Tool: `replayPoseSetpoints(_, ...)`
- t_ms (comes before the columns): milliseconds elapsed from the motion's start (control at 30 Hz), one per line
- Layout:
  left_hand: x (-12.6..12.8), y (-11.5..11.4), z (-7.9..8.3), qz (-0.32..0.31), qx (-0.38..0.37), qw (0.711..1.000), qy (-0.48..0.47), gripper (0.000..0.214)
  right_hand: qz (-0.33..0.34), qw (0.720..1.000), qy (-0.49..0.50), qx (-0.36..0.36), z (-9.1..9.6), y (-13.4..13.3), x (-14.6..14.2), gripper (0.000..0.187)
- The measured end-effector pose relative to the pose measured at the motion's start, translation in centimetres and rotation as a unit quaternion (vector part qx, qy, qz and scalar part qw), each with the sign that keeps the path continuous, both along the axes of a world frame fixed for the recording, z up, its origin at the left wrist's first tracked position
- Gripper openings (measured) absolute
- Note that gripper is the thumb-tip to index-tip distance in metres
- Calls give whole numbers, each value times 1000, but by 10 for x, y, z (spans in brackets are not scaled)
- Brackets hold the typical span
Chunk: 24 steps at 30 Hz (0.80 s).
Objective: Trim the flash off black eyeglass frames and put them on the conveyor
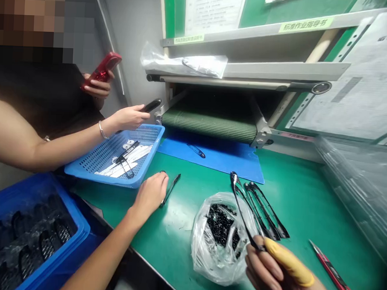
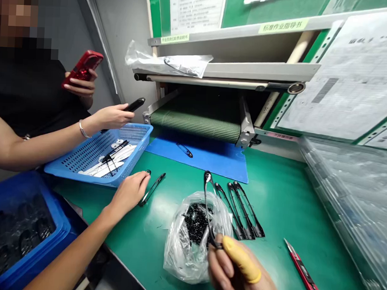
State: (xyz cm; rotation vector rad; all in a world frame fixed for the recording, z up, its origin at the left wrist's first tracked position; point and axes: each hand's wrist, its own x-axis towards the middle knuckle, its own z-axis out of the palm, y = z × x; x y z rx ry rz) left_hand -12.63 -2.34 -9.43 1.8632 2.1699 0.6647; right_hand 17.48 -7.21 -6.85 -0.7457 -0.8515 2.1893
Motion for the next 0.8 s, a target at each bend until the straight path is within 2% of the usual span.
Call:
replayPoseSetpoints(100,-18,-17,3,-81,-19,994,66,44,-6,997,-69,37,-18,28,33,47)
replayPoseSetpoints(200,-28,-27,2,-143,-65,981,115,62,-54,974,-196,102,-31,55,56,48)
replayPoseSetpoints(300,-29,-31,5,-166,-104,970,147,54,-109,956,-247,117,-35,65,63,49)
replayPoseSetpoints(467,-25,-31,20,-211,-161,947,178,31,-104,946,-265,152,-28,56,54,50)
replayPoseSetpoints(567,-21,-30,27,-226,-190,937,188,22,-127,933,-282,181,-23,52,52,49)
replayPoseSetpoints(733,-15,-38,34,-213,-225,933,185,10,-127,918,-307,218,-25,55,58,52)
replayPoseSetpoints(800,-16,-46,36,-188,-226,938,183,16,-116,915,-309,234,-27,56,61,54)
